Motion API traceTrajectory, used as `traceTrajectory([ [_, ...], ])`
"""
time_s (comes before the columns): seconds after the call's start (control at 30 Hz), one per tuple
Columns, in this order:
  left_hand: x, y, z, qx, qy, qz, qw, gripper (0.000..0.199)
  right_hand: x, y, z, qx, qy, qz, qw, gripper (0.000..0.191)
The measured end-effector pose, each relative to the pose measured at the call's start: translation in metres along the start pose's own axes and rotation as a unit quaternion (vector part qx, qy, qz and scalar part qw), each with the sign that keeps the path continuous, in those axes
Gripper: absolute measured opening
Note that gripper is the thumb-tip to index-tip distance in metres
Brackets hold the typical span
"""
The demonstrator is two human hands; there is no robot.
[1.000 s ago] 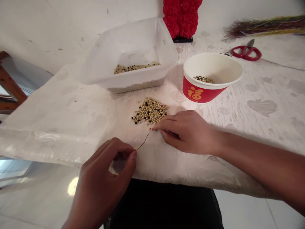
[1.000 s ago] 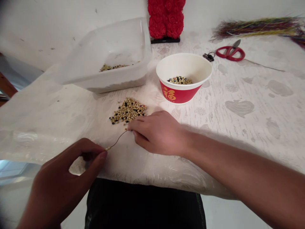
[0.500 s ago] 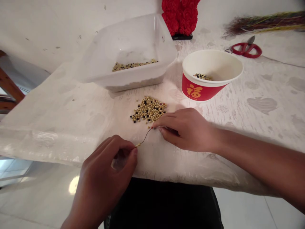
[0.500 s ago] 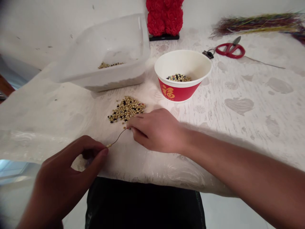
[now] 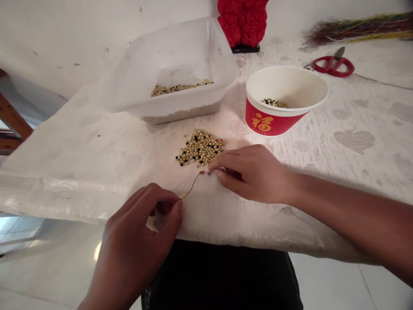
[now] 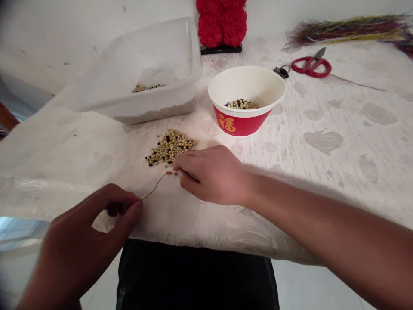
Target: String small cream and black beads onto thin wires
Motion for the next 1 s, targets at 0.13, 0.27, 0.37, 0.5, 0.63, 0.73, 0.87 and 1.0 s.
traceTrajectory([
  [0.13, 0.0, 0.0, 0.001, -0.012, -0.006, -0.002, 1.0, 0.004, -0.001, 0.0, -0.001, -0.002, 0.005, 0.001, 1.0, 0.02],
  [0.27, -0.001, -0.001, 0.002, -0.026, -0.006, -0.001, 1.0, 0.004, -0.001, 0.0, -0.001, 0.001, 0.01, 0.001, 1.0, 0.018],
  [0.37, -0.004, -0.001, 0.005, -0.003, 0.003, -0.001, 1.0, 0.004, -0.001, 0.0, -0.001, 0.003, 0.017, -0.002, 1.0, 0.016],
  [0.5, -0.009, -0.003, 0.005, -0.001, 0.022, -0.002, 1.0, 0.004, 0.0, -0.001, -0.001, 0.002, 0.021, -0.008, 1.0, 0.015],
  [0.63, -0.011, -0.007, 0.005, 0.006, 0.036, -0.01, 0.999, 0.003, 0.002, -0.001, -0.003, -0.009, 0.009, -0.019, 1.0, 0.017],
  [0.73, -0.012, -0.009, 0.005, 0.008, 0.043, -0.012, 0.999, 0.003, 0.004, -0.002, -0.01, -0.03, -0.011, -0.029, 0.999, 0.02],
  [0.87, -0.012, -0.007, 0.008, 0.023, 0.043, -0.013, 0.999, 0.003, 0.01, -0.005, -0.017, -0.058, -0.044, -0.048, 0.996, 0.023],
  [1.0, -0.012, -0.005, 0.012, 0.041, 0.049, -0.013, 0.998, 0.005, 0.014, -0.006, -0.018, -0.068, -0.064, -0.06, 0.994, 0.025],
])
Point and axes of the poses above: each hand's wrist, its own y-axis towards the middle knuckle, its own x-axis out of the palm, z = x × y, the point moved 9 cm from there along y, towards the middle knuckle, and after that the axes turned 14 degrees about x, right-handed, at the moved point
